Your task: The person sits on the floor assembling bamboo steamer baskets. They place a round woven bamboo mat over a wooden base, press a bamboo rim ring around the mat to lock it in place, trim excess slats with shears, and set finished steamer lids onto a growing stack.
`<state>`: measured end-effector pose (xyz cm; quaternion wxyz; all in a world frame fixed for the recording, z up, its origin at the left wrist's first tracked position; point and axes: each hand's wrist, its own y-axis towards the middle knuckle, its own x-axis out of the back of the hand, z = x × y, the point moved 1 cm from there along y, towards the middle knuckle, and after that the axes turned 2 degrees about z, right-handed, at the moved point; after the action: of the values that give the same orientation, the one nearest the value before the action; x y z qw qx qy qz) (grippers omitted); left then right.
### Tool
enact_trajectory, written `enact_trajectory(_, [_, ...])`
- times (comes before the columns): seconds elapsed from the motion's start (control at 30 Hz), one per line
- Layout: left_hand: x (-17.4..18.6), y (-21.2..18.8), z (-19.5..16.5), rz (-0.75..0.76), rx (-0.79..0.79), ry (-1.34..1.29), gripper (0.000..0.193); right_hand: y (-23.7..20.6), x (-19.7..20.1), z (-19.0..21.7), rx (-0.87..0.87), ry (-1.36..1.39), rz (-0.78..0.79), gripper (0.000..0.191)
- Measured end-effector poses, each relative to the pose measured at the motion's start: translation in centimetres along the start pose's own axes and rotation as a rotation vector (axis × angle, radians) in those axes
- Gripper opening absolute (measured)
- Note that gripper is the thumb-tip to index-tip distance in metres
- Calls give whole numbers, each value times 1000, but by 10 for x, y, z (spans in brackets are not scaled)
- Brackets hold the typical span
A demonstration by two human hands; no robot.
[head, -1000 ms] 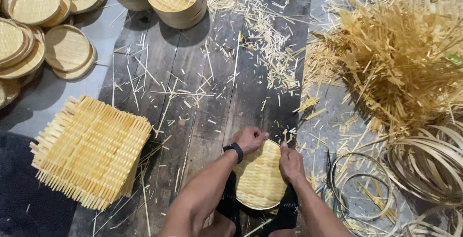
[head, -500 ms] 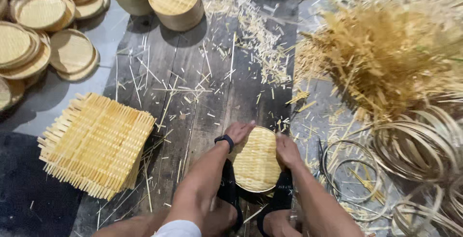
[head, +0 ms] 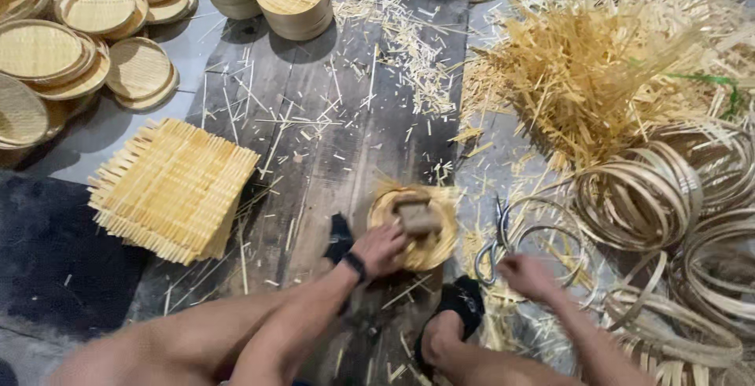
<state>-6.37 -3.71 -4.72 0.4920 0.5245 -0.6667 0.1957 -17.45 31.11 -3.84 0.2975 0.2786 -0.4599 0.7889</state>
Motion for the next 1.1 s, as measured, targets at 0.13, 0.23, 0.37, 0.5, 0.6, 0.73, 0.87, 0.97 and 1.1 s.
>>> enact_trajectory(0.13, [6, -40, 8, 101, 299, -59, 53, 27, -64, -10, 124, 372, -256, 28])
enact_trajectory(0.23, [4, -17, 4, -12, 553, -64, 87, 28, -69, -24, 65, 465, -588, 29])
enact_trajectory(0.37, [-30, 28, -29, -60, 717, -115, 117, 27, -63, -51, -137, 121, -799, 43])
enact_trajectory(0.5, [-48, 38, -51, -132, 724, 117, 103, 23, -71, -45, -69, 32, -741, 66])
enact_trajectory(0.6, [-37, 35, -43, -111, 615, 7, 99, 19, -82, -33, -256, -86, -616, 65])
enact_trajectory(0.73, [-16, 40, -36, -93, 492, 3, 96, 19, -93, -27, -210, 72, -488, 84])
enact_trajectory(0.87, [-16, 48, -48, -165, 433, 30, 92, 30, -101, -45, -425, 172, -390, 83])
enact_trajectory(0.97, [-24, 56, -35, 8, 440, -23, 88, 33, -101, -58, -482, 162, -267, 73])
enact_trajectory(1.1, [-24, 47, -7, 157, 261, 7, 87, 15, -95, -65, -485, 684, -98, 48])
